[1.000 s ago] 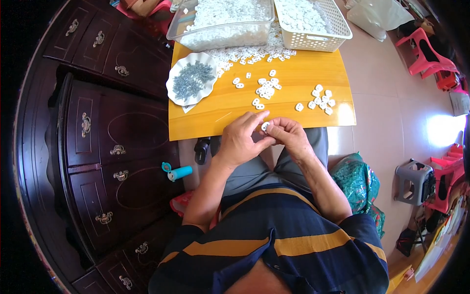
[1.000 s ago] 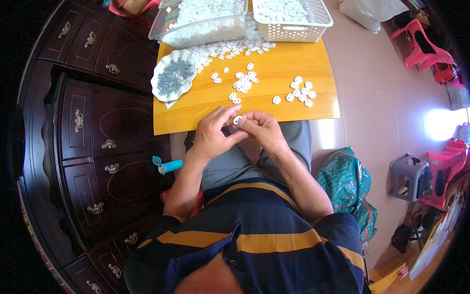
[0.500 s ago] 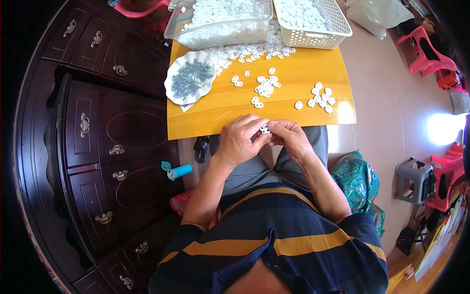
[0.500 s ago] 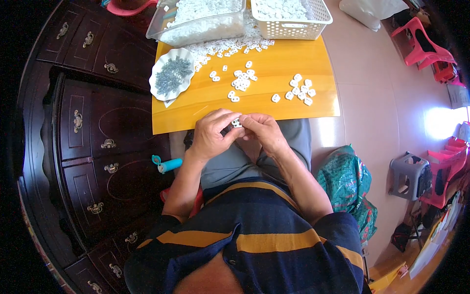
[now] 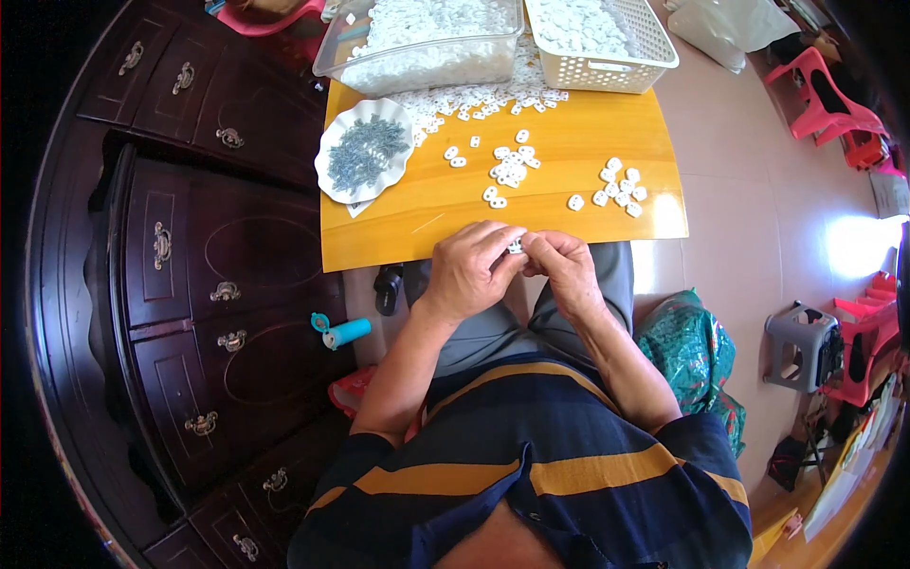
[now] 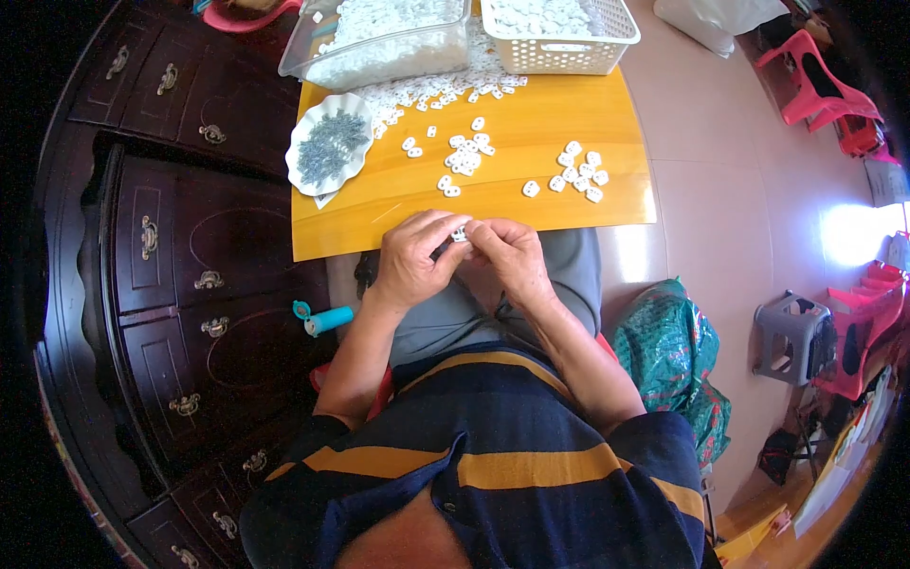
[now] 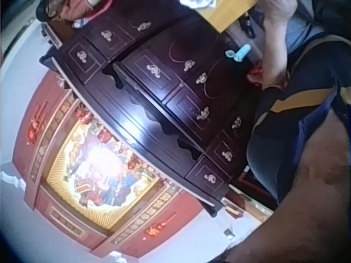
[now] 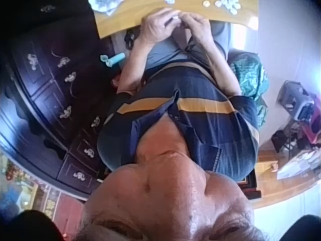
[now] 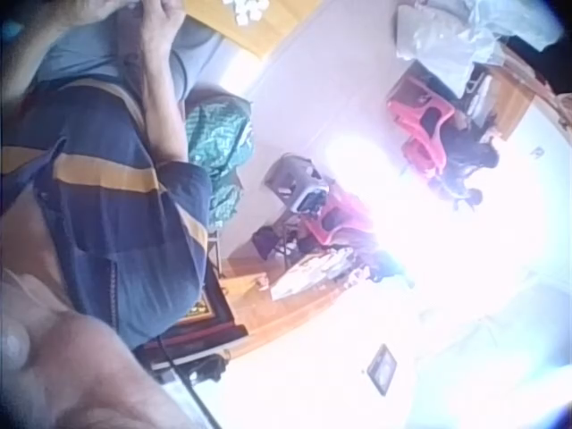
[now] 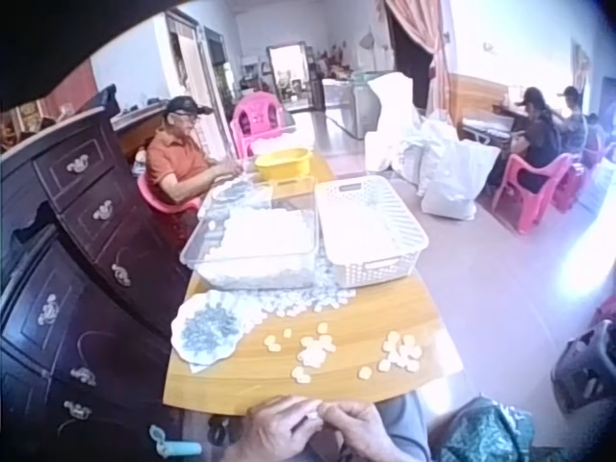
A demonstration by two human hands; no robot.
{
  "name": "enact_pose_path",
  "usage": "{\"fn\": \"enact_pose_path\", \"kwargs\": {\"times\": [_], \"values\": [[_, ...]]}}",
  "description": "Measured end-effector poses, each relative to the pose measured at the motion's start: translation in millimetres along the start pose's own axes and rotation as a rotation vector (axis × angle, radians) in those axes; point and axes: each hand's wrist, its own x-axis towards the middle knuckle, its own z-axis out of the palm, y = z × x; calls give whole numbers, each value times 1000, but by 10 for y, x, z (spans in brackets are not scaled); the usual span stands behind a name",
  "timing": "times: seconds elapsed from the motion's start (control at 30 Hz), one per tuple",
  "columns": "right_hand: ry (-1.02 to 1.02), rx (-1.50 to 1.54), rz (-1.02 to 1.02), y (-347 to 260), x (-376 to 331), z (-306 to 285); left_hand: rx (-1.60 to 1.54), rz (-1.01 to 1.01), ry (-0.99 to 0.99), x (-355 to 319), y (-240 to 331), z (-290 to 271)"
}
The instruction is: Assembling small plastic components by manually inserting metal pins into pre-drilled holes.
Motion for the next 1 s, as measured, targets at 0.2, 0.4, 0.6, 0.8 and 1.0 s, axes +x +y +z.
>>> {"fn": "enact_pose_path", "kwargs": {"times": [0.2,0.4,0.6,0.8,1.0], "values": [[-34,-72,-88,35,26,-19,-13,-11,-19,13,-1,-11],[-80,-10,-37,27,34,-23,-5,-2,-68,16,-16,-21],[61,29,-35,57,26,23,-124,-369,52,-112,11,120],[115,-6,-73,84,27,71,-528,-484,120,-151,-31,249],[146,-10,-89,61,17,102,-592,-517,124,-168,-49,296]]}}
